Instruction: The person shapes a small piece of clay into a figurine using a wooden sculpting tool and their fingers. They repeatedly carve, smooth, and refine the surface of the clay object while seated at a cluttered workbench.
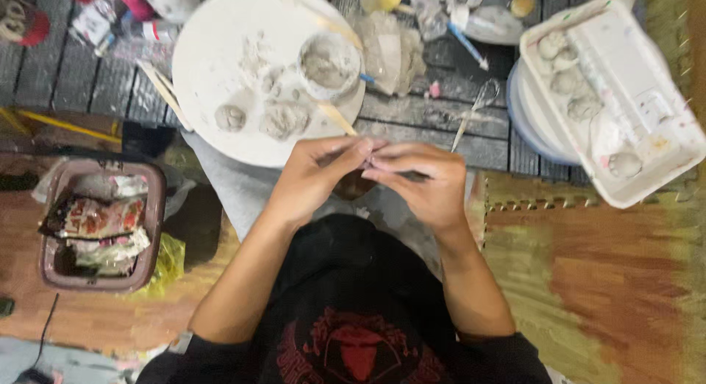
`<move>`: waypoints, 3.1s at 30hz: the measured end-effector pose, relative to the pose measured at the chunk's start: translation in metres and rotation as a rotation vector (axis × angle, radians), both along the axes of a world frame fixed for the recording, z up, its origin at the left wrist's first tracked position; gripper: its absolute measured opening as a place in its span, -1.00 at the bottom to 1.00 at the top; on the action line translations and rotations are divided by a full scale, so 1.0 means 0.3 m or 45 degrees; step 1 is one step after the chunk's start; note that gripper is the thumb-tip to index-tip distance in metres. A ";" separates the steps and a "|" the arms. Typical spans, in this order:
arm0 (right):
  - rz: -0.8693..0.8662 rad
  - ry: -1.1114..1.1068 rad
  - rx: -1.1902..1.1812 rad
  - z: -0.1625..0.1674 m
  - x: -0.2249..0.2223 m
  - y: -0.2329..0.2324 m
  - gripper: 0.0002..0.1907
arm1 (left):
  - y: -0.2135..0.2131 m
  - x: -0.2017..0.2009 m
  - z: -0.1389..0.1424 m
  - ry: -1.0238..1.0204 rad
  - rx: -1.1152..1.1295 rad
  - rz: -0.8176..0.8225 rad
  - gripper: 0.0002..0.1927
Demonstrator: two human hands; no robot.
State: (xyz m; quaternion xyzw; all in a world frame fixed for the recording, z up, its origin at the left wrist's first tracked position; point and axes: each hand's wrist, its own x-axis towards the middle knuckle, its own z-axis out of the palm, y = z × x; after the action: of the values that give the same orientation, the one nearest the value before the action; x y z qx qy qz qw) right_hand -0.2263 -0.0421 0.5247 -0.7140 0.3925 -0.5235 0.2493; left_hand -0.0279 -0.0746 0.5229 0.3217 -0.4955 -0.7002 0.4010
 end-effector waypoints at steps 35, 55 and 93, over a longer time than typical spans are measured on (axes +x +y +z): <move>0.088 -0.030 -0.082 0.044 0.000 0.131 -0.44 | 0.092 0.054 0.011 0.051 -0.131 -0.277 -0.83; 0.099 0.040 -0.352 0.087 0.016 0.115 -0.75 | 0.092 0.035 -0.051 0.400 0.332 -0.381 -0.75; 0.347 0.112 -0.408 0.148 -0.017 0.182 -0.68 | 0.160 0.084 0.157 0.357 -0.158 -0.393 -0.44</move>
State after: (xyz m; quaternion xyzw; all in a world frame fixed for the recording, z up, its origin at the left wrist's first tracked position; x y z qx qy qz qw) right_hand -0.2315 0.0125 0.5692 -0.8131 0.2146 -0.5089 0.1836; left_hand -0.0028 -0.0267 0.5699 0.1161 -0.5203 -0.7594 0.3730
